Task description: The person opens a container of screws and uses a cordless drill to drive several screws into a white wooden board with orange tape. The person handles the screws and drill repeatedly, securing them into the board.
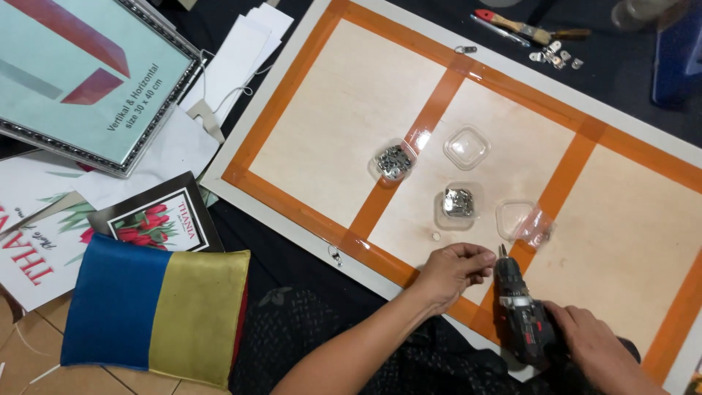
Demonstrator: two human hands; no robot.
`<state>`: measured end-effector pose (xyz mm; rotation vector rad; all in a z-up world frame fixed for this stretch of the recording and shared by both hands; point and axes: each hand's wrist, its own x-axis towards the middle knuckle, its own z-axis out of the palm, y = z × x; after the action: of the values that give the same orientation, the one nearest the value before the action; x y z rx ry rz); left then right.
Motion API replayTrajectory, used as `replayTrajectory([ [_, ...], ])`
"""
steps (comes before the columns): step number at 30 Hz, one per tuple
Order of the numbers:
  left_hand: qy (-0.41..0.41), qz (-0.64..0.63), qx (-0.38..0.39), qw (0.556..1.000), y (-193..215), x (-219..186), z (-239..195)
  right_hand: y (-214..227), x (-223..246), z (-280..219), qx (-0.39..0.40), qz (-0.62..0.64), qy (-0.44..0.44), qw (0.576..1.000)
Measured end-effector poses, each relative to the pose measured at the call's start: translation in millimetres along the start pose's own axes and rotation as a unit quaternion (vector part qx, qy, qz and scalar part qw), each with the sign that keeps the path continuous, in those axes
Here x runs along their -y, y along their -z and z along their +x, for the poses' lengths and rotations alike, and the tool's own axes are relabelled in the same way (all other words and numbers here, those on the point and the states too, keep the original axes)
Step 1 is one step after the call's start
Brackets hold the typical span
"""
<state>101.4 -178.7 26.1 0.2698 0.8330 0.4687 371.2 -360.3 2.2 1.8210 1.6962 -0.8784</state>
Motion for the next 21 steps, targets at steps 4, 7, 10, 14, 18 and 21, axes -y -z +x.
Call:
replayTrajectory([
  [4,0.011,-0.007,0.003,1.0,0,-4,-4,69,40,-27,0.076,0.016,-0.091,0.993],
  [7,-0.005,-0.012,0.011,1.0,6,-8,6,78,12,-29,0.074,-0.095,-0.112,0.986],
  [10,-0.013,-0.034,0.015,0.999,11,-13,5,56,-45,-25,0.026,-0.075,-0.161,0.984],
  [14,-0.032,-0.046,0.047,0.997,9,-22,7,28,-104,-31,-0.228,0.301,-0.151,0.914],
  [18,-0.003,-0.094,0.049,0.994,0,-32,3,39,-73,-59,-0.205,0.604,-0.143,0.757],
  [21,0.01,-0.129,0.057,0.99,-4,-38,-1,165,54,-104,-0.145,0.61,-0.321,0.71],
])
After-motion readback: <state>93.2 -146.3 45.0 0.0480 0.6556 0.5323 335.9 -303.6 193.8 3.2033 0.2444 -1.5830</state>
